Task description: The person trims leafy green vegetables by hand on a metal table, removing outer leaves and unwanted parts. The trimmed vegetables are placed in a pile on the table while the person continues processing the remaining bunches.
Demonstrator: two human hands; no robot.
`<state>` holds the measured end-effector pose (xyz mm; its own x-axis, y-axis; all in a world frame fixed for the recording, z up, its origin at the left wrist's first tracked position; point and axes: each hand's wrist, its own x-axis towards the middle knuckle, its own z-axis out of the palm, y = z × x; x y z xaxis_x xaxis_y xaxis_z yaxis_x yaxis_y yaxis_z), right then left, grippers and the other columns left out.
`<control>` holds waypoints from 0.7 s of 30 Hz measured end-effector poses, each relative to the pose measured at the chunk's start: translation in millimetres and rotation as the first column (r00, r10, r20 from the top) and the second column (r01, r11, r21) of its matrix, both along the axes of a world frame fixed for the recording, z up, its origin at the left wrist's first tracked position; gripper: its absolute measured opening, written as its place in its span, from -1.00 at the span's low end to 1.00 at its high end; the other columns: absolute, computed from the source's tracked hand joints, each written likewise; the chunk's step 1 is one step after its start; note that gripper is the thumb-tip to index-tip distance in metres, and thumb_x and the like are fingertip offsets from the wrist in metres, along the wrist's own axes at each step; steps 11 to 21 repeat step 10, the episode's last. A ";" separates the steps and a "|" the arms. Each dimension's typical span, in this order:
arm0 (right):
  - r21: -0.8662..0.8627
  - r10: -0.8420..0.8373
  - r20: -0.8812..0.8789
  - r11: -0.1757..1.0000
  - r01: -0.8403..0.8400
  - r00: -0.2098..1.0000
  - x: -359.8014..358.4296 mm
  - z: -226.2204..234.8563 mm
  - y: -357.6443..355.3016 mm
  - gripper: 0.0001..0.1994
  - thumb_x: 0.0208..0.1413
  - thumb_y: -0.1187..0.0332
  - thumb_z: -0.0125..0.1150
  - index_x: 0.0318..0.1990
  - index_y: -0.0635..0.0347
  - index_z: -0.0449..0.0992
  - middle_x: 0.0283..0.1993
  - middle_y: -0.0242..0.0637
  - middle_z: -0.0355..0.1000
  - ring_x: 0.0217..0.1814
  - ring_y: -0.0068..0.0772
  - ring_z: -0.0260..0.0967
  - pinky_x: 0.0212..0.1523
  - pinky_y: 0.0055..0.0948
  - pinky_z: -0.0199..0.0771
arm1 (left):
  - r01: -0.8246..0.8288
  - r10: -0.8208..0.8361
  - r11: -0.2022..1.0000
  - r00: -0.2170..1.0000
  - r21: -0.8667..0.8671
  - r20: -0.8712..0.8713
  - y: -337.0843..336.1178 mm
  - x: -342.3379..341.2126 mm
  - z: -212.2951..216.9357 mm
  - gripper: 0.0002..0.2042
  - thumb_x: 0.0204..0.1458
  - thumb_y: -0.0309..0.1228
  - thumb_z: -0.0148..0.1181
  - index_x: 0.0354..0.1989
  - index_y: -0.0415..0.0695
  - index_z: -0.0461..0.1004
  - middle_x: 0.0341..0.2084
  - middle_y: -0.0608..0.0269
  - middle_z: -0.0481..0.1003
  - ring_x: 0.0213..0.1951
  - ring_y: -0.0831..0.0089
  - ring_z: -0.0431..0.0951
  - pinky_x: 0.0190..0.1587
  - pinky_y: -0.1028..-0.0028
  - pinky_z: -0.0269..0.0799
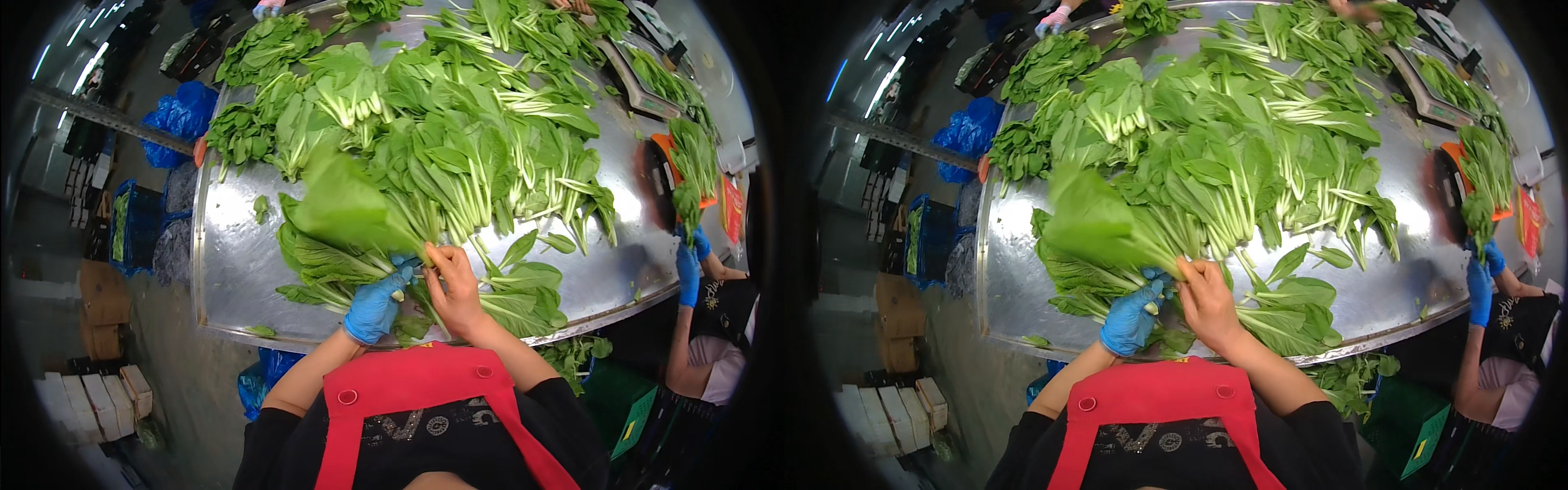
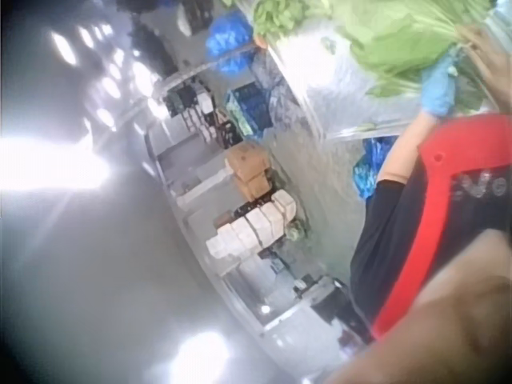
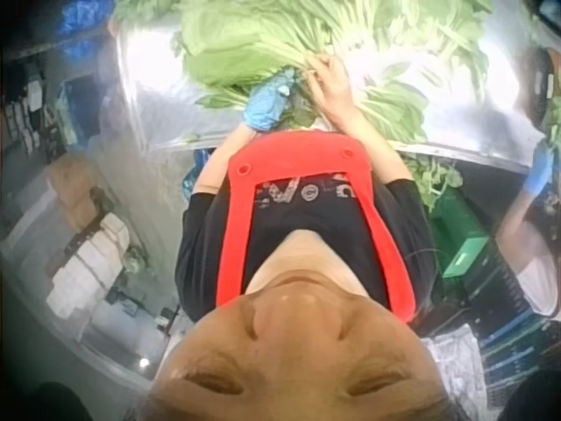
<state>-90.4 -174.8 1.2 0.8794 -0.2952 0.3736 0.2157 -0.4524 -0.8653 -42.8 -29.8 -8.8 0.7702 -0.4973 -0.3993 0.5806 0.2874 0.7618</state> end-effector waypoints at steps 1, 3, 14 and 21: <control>-0.012 0.026 0.016 1.000 -0.025 1.000 0.6 2.3 2.3 -0.69 -0.09 0.58 0.16 -0.11 0.27 0.38 -0.24 -0.14 0.29 -0.26 -0.23 0.29 -0.30 -0.44 0.33 | -0.029 0.028 0.999 0.999 0.033 0.024 6.2 -0.4 -9.1 -0.72 0.01 -0.53 0.04 -0.07 -0.25 0.33 -0.21 0.31 0.43 -0.19 0.54 0.40 -0.15 0.61 0.29; 0.026 0.091 0.035 0.995 -0.092 0.995 2.4 7.1 2.3 -0.70 -0.10 0.57 0.18 -0.13 0.27 0.39 -0.21 -0.16 0.28 -0.23 -0.26 0.28 -0.28 -0.45 0.33 | -0.108 0.080 0.985 0.978 -0.136 -0.195 13.4 -2.0 -13.2 -0.78 -0.01 -0.57 0.04 -0.15 -0.23 0.37 -0.31 0.29 0.44 -0.29 0.53 0.41 -0.23 0.61 0.32; 0.623 0.289 -0.193 0.775 -0.110 0.938 -0.3 -16.3 8.7 -0.57 -0.03 0.49 0.17 0.03 0.00 0.25 -0.17 -0.31 0.28 -0.22 -0.43 0.20 -0.14 -0.58 0.20 | -0.052 0.030 0.985 0.990 -0.162 -0.134 34.8 -4.2 -33.5 -0.74 -0.03 -0.59 0.03 -0.11 -0.24 0.33 -0.24 0.10 0.41 -0.20 0.31 0.42 -0.14 0.48 0.38; 0.623 0.289 -0.193 0.775 -0.110 0.938 -0.3 -16.3 8.7 -0.57 -0.03 0.49 0.17 0.03 0.00 0.25 -0.17 -0.31 0.28 -0.22 -0.43 0.20 -0.14 -0.58 0.20 | -0.052 0.030 0.985 0.990 -0.162 -0.134 34.8 -4.2 -33.5 -0.74 -0.03 -0.59 0.03 -0.11 -0.24 0.33 -0.24 0.10 0.41 -0.20 0.31 0.42 -0.14 0.48 0.38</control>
